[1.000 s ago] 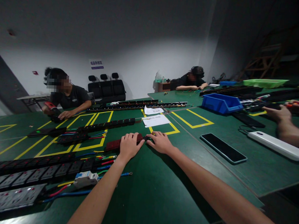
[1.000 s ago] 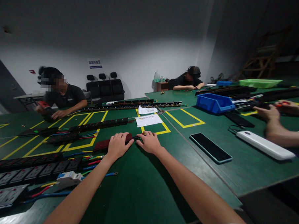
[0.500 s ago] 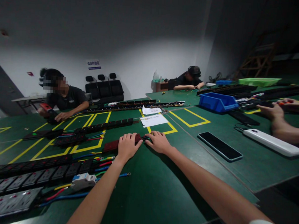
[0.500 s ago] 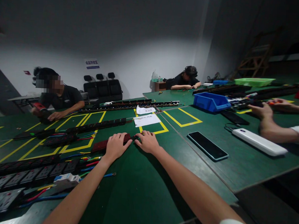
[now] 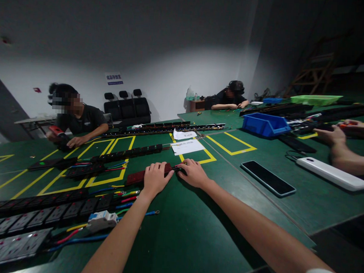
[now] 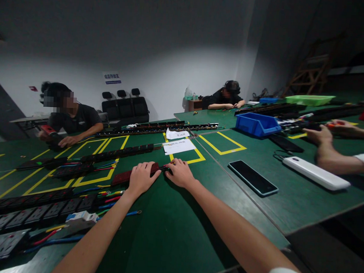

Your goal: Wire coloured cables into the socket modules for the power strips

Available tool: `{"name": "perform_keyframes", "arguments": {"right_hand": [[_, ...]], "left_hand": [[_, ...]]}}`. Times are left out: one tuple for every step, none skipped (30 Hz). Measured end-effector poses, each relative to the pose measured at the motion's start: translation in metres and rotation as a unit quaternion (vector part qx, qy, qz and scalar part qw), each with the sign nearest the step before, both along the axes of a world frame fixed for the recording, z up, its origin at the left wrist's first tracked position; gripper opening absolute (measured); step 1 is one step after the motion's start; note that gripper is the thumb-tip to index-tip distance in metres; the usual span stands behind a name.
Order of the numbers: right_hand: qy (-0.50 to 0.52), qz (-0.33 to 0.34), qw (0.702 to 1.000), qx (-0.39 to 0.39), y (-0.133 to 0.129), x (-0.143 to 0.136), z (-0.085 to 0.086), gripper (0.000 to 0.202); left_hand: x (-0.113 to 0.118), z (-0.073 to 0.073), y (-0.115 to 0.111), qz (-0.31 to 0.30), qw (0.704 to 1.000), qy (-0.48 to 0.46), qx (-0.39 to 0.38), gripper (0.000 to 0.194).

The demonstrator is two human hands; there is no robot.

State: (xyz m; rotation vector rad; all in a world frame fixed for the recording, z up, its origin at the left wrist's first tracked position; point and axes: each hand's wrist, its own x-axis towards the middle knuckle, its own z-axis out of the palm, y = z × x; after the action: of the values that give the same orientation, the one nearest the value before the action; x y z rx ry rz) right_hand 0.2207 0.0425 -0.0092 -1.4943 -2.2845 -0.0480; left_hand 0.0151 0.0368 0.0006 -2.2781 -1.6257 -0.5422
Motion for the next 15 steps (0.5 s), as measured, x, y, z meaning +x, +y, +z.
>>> {"name": "perform_keyframes", "arguments": {"right_hand": [[0.003, 0.000, 1.000, 0.004, -0.0003, -0.0001, 0.0004, 0.036], [0.005, -0.001, 1.000, 0.009, -0.0006, -0.0002, 0.0010, 0.034], [0.007, -0.001, 1.000, 0.015, -0.0008, -0.0003, 0.0016, 0.032], [0.009, 0.000, 1.000, 0.019, -0.0010, -0.0003, 0.0024, 0.031], [0.009, 0.001, 1.000, 0.020, -0.0011, -0.0003, 0.0031, 0.030], [0.008, 0.004, 1.000, 0.019, -0.0011, -0.0003, 0.0038, 0.030], [0.007, 0.006, 1.000, 0.017, -0.0011, -0.0002, 0.0044, 0.030], [0.006, 0.008, 1.000, 0.015, -0.0011, -0.0002, 0.0047, 0.030], [0.005, 0.008, 1.000, 0.014, -0.0011, -0.0003, 0.0049, 0.030], [0.005, 0.007, 1.000, 0.016, -0.0011, -0.0003, 0.0049, 0.030], [0.007, 0.005, 1.000, 0.018, -0.0011, -0.0004, 0.0047, 0.029], [0.009, -0.001, 1.000, 0.021, -0.0011, -0.0006, 0.0045, 0.028], [0.011, -0.008, 1.000, 0.022, -0.0011, -0.0007, 0.0042, 0.027], [0.013, -0.017, 1.000, 0.021, -0.0011, -0.0008, 0.0039, 0.027], [0.013, -0.026, 0.999, 0.017, -0.0011, -0.0008, 0.0037, 0.028]], "left_hand": [[0.0001, 0.0002, -0.0001, 0.000, 1.000, -0.001, -0.001, 0.053], [0.0001, 0.0003, -0.0003, -0.002, 1.000, 0.000, 0.000, 0.053], [0.0001, 0.0001, -0.0003, -0.002, 1.000, 0.001, 0.003, 0.053], [0.0001, -0.0002, -0.0003, -0.002, 1.000, 0.003, 0.006, 0.053], [0.0000, -0.0006, -0.0002, -0.001, 1.000, 0.005, 0.009, 0.053], [-0.0001, -0.0012, -0.0001, 0.001, 1.000, 0.007, 0.013, 0.052], [-0.0002, -0.0017, 0.0001, 0.002, 1.000, 0.009, 0.015, 0.052], [-0.0004, -0.0022, 0.0003, 0.004, 1.000, 0.011, 0.016, 0.052], [-0.0005, -0.0025, 0.0005, 0.004, 1.000, 0.011, 0.017, 0.051], [-0.0006, -0.0027, 0.0006, 0.004, 1.000, 0.012, 0.017, 0.051], [-0.0007, -0.0028, 0.0006, 0.003, 1.000, 0.011, 0.017, 0.051], [-0.0007, -0.0027, 0.0005, 0.002, 1.000, 0.011, 0.018, 0.051], [-0.0007, -0.0024, 0.0004, 0.001, 1.000, 0.010, 0.018, 0.051], [-0.0007, -0.0021, 0.0003, 0.000, 1.000, 0.010, 0.018, 0.051], [-0.0006, -0.0017, 0.0001, -0.001, 1.000, 0.010, 0.018, 0.051]]}}
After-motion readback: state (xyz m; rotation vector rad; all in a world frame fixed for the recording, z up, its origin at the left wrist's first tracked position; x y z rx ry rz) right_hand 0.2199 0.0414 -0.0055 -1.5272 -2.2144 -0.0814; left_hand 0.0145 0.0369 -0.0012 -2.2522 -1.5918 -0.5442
